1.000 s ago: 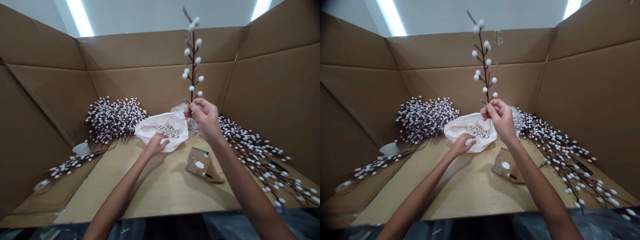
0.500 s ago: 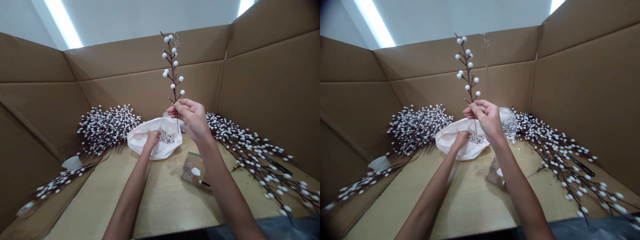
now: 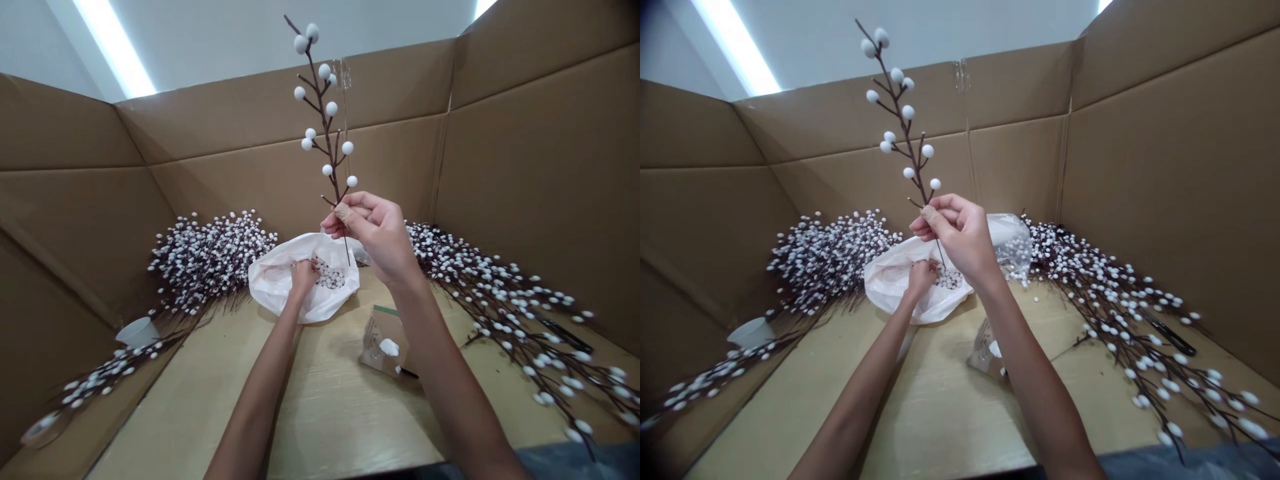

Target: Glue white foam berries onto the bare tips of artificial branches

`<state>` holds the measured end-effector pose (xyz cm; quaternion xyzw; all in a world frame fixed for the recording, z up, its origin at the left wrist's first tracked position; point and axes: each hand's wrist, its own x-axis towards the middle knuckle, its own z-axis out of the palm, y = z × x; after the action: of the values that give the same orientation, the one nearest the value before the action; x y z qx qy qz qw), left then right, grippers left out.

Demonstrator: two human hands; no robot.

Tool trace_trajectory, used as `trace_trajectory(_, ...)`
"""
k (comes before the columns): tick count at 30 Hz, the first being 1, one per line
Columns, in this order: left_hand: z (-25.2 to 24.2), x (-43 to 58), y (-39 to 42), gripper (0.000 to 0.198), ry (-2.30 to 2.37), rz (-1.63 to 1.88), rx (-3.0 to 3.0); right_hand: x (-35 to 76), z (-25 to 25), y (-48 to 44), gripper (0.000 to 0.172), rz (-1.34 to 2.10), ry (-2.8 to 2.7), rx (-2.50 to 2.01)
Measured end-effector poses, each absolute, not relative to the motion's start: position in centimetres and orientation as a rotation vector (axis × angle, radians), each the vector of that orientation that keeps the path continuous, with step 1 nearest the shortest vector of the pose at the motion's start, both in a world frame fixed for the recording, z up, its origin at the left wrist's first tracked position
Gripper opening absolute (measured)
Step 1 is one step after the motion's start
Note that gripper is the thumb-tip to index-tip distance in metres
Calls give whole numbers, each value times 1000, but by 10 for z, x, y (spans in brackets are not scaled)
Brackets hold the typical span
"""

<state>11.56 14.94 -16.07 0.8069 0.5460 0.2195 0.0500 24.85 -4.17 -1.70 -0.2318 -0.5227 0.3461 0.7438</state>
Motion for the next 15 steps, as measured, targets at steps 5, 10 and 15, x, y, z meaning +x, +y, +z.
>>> trace_trajectory(5, -150, 107, 132, 31, 1492, 818, 2476, 251, -17, -40, 9, 746, -1135, -542)
trace_trajectory(10, -117, 98, 99, 19, 1246, 863, 2479, 249, -17, -42, 10, 744, -1124, -573)
trace_trajectory(15, -61, 92, 50, 14, 820, 1036, 2115, 245, -20, -44, 13, 710, -1178, -518)
